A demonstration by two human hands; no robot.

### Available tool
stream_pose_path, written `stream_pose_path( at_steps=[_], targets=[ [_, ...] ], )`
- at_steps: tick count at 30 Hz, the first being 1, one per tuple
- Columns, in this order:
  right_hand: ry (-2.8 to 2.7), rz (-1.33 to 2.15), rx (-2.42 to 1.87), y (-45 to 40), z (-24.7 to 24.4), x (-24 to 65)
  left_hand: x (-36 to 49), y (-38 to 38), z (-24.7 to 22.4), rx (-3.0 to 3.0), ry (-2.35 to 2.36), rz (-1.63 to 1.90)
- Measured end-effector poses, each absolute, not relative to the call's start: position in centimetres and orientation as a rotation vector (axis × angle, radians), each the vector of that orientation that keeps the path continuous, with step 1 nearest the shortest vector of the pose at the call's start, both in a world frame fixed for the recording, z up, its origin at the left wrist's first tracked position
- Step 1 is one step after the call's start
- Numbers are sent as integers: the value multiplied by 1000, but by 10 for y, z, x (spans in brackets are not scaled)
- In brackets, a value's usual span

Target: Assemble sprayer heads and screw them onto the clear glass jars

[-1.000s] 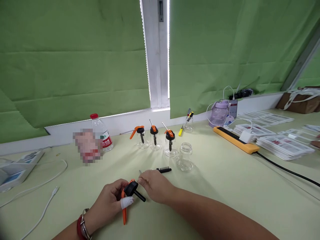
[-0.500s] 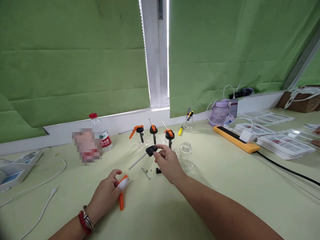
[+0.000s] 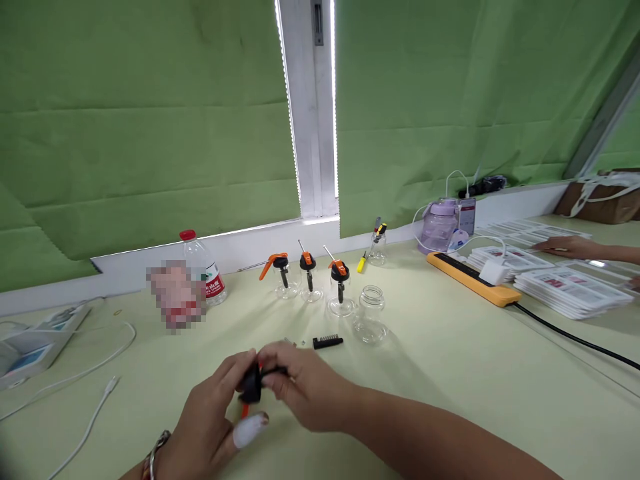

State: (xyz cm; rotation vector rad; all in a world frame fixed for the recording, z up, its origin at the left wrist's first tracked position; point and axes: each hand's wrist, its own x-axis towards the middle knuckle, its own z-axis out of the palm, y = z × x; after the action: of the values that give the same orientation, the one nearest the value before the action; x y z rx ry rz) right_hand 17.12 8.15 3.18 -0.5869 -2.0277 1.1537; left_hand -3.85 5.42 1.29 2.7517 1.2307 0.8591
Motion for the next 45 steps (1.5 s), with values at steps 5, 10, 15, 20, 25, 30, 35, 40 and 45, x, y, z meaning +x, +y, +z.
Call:
stream_pose_path(
  at_steps=[5, 10, 15, 20, 25, 30, 35, 40, 45],
  targets=[
    [-2181, 1014, -520, 76, 32, 172, -44, 45, 19, 2843, 1207, 951],
    [-1973, 972, -715, 94, 18, 177, -61, 67, 29, 1872, 1569, 1503],
    [-1891, 623, -986, 121, 18, 190, -95, 106, 30, 1379, 1814, 1029],
    [-1941, 37, -1198, 148, 42, 214, -117, 116, 21, 1795, 2139, 322],
    [-2058, -296, -1664, 178, 67, 224, -109, 108, 24, 1935, 2241, 98],
    [-2243, -139, -1914, 203, 75, 224, -98, 100, 22, 2474, 2144, 353],
    [-2154, -192, -1924, 200, 88, 227, -92, 95, 12, 2771, 1787, 416],
    [-1954, -261, -1672, 154, 120, 228, -82, 85, 19, 2810, 1392, 338],
    [-2010, 7, -1368, 88, 134, 220, -62, 76, 16, 2596, 1444, 229]
  ],
)
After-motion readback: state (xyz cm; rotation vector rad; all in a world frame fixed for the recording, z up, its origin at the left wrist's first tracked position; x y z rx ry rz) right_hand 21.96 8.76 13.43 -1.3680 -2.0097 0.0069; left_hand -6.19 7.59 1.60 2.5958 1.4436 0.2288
